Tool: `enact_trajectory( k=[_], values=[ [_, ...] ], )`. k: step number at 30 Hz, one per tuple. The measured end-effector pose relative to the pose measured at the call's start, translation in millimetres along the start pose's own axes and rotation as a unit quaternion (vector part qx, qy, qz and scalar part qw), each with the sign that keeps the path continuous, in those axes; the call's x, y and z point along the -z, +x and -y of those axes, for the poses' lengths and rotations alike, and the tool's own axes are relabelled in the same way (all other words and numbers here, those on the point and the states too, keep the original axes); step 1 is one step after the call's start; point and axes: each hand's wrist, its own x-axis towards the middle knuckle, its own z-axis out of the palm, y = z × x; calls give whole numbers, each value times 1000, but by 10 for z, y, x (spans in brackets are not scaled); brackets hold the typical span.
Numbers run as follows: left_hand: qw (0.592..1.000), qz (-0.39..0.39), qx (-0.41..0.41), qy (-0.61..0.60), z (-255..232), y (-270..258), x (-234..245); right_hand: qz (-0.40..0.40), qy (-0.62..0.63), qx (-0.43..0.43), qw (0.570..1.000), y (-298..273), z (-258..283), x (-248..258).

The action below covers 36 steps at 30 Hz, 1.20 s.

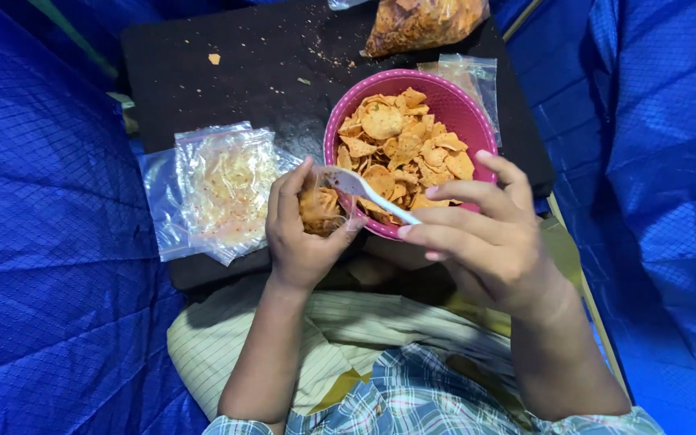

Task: A person is scooping chips from a bowl into a small plastic bag using a spoon.

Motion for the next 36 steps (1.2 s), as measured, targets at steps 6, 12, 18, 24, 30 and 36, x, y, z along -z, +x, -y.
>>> enact_trajectory(
  k=[6, 12, 18, 24, 30, 36],
  values=[
    [998, 25, 63, -15, 8, -15, -1, -59, 45, -136, 988, -229, -149, 129],
    [997, 35, 71, -17, 28, -49, -1, -1, 185, -341, 922, -350, -475, 231],
    [989, 4, 70, -132, 75, -16, -31, 46, 235, -357, 903, -144, -402, 4],
    [984, 11, 84, -155, 38, -3, -49, 64, 131, -186, 972, -200, -341, -244],
    [983, 4, 93, -160, 77, -29, -86, 69, 48, -160, 983, -378, -357, -594],
    [986, 4, 89, -143, 85, -13, -64, -22, 20, -169, 985, -416, -237, -731]
  ],
)
